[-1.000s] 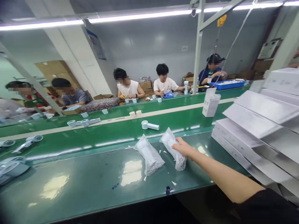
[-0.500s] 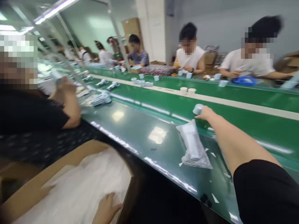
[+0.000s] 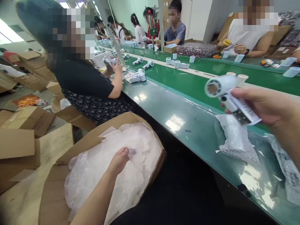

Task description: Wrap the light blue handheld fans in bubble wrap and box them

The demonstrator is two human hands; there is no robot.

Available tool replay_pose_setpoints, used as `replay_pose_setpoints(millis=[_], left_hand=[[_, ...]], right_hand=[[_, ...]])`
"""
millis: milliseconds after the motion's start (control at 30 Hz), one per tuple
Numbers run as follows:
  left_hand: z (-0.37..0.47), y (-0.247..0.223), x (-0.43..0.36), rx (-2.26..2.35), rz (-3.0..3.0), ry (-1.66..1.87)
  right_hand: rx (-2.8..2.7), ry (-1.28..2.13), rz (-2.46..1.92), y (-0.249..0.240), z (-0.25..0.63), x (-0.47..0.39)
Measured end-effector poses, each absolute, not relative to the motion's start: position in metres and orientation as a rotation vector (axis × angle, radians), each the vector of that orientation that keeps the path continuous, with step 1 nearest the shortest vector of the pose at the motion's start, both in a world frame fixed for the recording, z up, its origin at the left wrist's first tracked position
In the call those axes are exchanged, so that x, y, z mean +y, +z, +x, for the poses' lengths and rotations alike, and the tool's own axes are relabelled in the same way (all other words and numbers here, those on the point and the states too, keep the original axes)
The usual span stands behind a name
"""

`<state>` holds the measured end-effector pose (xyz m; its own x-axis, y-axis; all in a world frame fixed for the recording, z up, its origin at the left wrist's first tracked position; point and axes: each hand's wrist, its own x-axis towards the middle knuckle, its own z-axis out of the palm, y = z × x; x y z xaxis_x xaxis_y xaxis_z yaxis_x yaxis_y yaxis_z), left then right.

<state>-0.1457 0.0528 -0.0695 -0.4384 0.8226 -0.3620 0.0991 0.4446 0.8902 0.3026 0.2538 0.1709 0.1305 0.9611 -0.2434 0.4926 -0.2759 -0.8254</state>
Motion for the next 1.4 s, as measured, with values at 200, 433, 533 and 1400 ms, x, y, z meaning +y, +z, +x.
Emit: replay_pose_setpoints(millis=[200, 433, 533, 1400], left_hand=[[-0.174, -0.065, 0.064, 1.934, 0.710, 1.259], [-0.168, -0.073, 0.037, 2.175, 1.053, 1.026], [-0.127, -0.091, 0.017, 2.029, 1.268, 0.763], [-0.080, -0.026, 0.021, 1.489, 0.880, 1.074]], right_hand=[[-1.004, 2.280, -1.117, 0.099, 0.179, 0.149], [-0.477, 2.293, -1.255, -0.003, 0.120, 0.085], [-0.468, 2.271, -1.304, -0.016, 0.118, 0.083], [-0.715, 2.826, -0.667, -0.018, 0.118, 0.080]])
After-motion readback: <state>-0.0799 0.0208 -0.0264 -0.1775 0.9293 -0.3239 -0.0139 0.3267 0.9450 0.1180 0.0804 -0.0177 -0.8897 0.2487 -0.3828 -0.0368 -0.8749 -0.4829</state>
